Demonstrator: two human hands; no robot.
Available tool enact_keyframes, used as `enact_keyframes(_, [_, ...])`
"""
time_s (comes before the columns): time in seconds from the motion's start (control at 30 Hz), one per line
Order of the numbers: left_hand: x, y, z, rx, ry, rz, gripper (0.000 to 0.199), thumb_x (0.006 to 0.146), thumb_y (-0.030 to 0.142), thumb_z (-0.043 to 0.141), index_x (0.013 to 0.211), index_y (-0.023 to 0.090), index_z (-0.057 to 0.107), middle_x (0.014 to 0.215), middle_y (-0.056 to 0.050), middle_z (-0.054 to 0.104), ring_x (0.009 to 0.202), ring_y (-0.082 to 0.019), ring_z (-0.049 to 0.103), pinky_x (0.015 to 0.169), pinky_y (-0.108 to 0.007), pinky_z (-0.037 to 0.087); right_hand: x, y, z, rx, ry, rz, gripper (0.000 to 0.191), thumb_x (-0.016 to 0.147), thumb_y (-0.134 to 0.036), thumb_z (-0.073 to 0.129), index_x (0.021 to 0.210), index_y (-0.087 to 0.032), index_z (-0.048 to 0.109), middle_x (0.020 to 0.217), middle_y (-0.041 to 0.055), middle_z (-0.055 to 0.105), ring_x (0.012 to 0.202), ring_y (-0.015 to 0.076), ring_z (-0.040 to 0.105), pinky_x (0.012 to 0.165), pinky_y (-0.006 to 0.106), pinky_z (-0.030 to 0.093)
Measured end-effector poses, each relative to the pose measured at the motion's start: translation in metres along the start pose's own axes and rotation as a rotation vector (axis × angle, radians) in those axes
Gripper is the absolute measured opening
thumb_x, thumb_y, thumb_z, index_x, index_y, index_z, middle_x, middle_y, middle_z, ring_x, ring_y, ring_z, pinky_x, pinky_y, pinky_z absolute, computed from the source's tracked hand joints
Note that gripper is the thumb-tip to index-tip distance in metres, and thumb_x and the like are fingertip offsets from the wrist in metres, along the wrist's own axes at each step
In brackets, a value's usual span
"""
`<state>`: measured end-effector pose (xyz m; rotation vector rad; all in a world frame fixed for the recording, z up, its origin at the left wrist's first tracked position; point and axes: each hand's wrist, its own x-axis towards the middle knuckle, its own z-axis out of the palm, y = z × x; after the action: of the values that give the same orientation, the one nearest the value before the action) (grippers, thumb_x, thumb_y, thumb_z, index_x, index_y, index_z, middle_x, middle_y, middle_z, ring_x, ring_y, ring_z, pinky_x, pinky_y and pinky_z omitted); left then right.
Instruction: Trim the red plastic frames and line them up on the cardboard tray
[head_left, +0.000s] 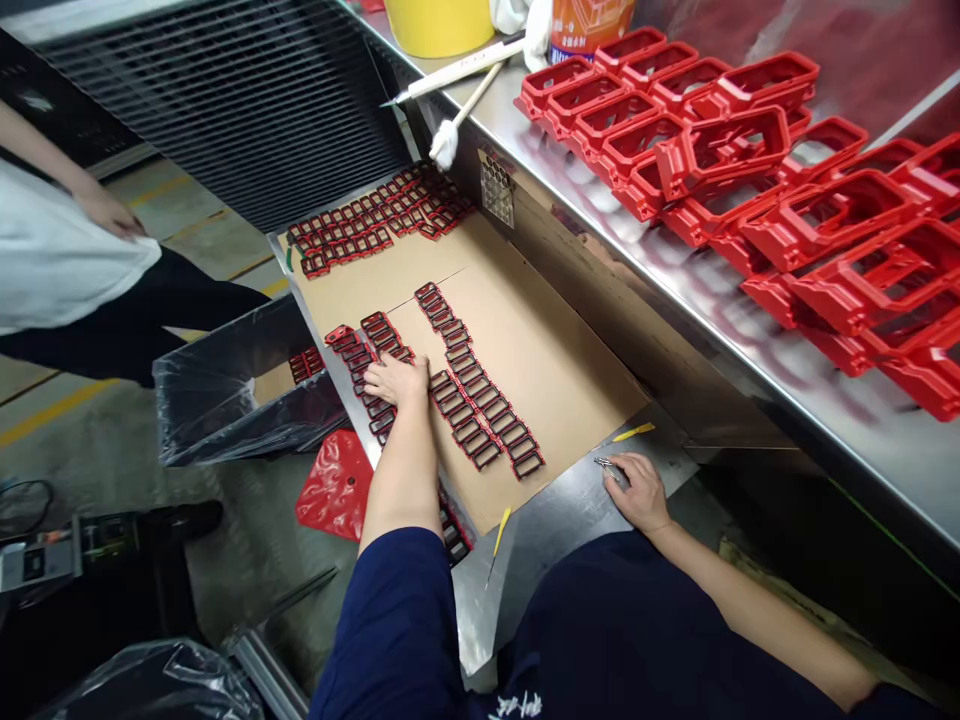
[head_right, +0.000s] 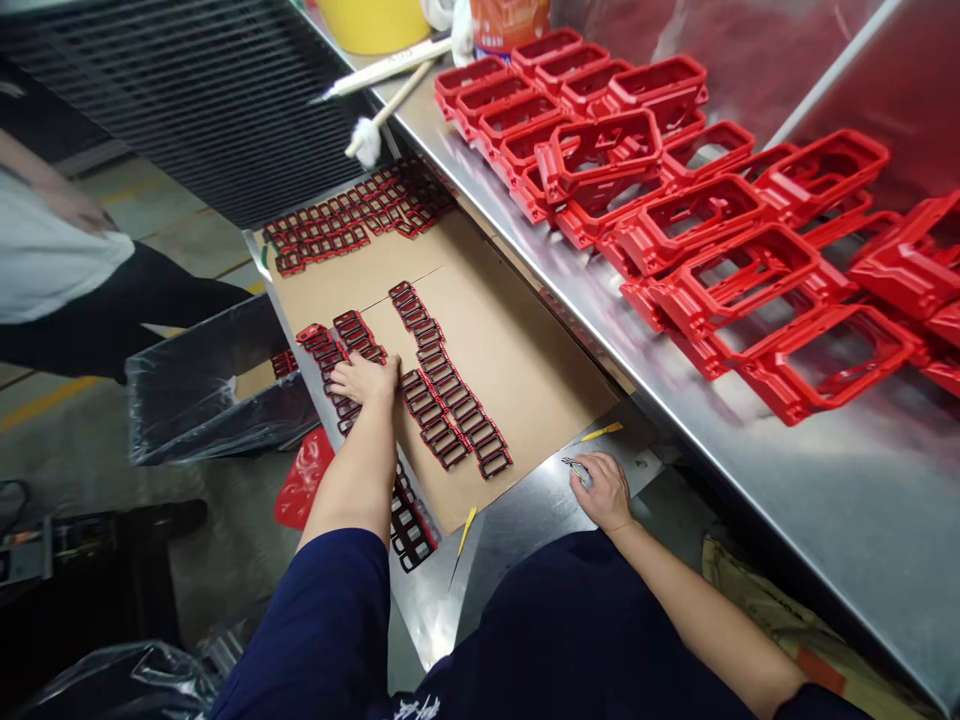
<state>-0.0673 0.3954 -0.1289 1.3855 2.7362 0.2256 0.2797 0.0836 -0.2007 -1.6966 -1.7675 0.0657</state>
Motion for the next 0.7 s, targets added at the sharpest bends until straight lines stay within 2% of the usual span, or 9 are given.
enact_keyframes(0.1, [-0.003, -0.002, 0.003, -0.033, 0.03, 0.082, 0.045, 0.09, 0.049, 0.056, 0.121, 0.016, 0.058, 0.138, -0.021, 0.05, 0.132, -0.038, 0.037, 0.108, -0.058, 0.028, 0.0, 0.0, 0.0, 0.002, 0.004, -0.006, 0.015, 0.091, -0.026, 0.06, 0.102, -0.019, 0.068, 0.095, 0.0058, 0.073, 0.095, 0.0243, 0.064, 0.088, 0.04, 0.053])
enact_keyframes(0.23, [0.001, -0.001, 0.002, -0.086, 0.047, 0.055, 0.034, 0.091, 0.036, 0.054, 0.113, 0.012, 0.063, 0.134, -0.024, 0.054, 0.132, -0.038, 0.038, 0.111, -0.061, 0.022, 0.001, -0.001, 0.002, 0.011, 0.013, 0.004, 0.015, 0.091, -0.026, 0.06, 0.102, -0.019, 0.069, 0.094, 0.0061, 0.073, 0.094, 0.0247, 0.064, 0.087, 0.04, 0.053])
enact_keyframes(0.33, [0.003, 0.0, -0.007, -0.163, 0.059, 0.025, 0.033, 0.089, 0.034, 0.056, 0.112, 0.012, 0.062, 0.134, -0.024, 0.054, 0.134, -0.039, 0.036, 0.112, -0.065, 0.019, 0.0, -0.001, 0.002, 0.027, 0.013, 0.019, 0.016, 0.092, -0.027, 0.059, 0.101, -0.02, 0.069, 0.094, 0.0063, 0.073, 0.094, 0.0247, 0.064, 0.087, 0.04, 0.053])
enact_keyframes(0.43, [-0.008, -0.005, -0.023, -0.274, 0.084, -0.001, 0.031, 0.091, 0.035, 0.053, 0.112, 0.014, 0.062, 0.134, -0.023, 0.055, 0.138, -0.04, 0.034, 0.113, -0.069, 0.015, 0.0, -0.001, 0.0, 0.051, -0.004, 0.063, 0.018, 0.091, -0.028, 0.059, 0.103, -0.02, 0.069, 0.1, 0.008, 0.072, 0.098, 0.0256, 0.063, 0.09, 0.042, 0.052])
enact_keyframes(0.53, [-0.048, -0.021, -0.039, -0.399, 0.102, 0.027, 0.031, 0.091, 0.03, 0.047, 0.112, 0.014, 0.061, 0.135, -0.023, 0.055, 0.142, -0.041, 0.029, 0.114, -0.071, 0.009, 0.003, 0.001, 0.002, 0.075, -0.046, 0.144, 0.022, 0.09, -0.03, 0.06, 0.107, -0.018, 0.069, 0.106, 0.011, 0.071, 0.104, 0.0279, 0.061, 0.095, 0.046, 0.05])
enact_keyframes(0.6, [-0.091, -0.031, -0.047, -0.507, 0.066, 0.141, 0.028, 0.089, 0.025, 0.045, 0.108, 0.014, 0.062, 0.133, -0.022, 0.057, 0.142, -0.038, 0.032, 0.117, -0.065, 0.013, 0.007, 0.001, 0.008, 0.097, -0.076, 0.199, 0.025, 0.088, -0.031, 0.061, 0.108, -0.018, 0.069, 0.108, 0.0118, 0.07, 0.107, 0.0284, 0.06, 0.099, 0.047, 0.049])
enact_keyframes(0.63, [-0.116, -0.035, -0.05, -0.576, 0.015, 0.243, 0.024, 0.087, 0.022, 0.045, 0.1, 0.015, 0.063, 0.128, -0.019, 0.061, 0.138, -0.033, 0.04, 0.117, -0.059, 0.021, 0.009, 0.001, 0.011, 0.107, -0.081, 0.226, 0.026, 0.086, -0.031, 0.063, 0.108, -0.018, 0.069, 0.108, 0.0119, 0.07, 0.107, 0.0283, 0.06, 0.1, 0.047, 0.048])
enact_keyframes(0.7, [-0.172, -0.042, -0.053, -0.73, -0.164, 0.505, 0.018, 0.082, 0.019, 0.045, 0.074, 0.02, 0.061, 0.107, -0.012, 0.071, 0.117, -0.026, 0.06, 0.11, -0.047, 0.04, 0.008, -0.001, 0.013, 0.114, -0.057, 0.286, 0.028, 0.082, -0.03, 0.067, 0.107, -0.018, 0.07, 0.111, 0.0113, 0.069, 0.11, 0.0278, 0.059, 0.102, 0.047, 0.048])
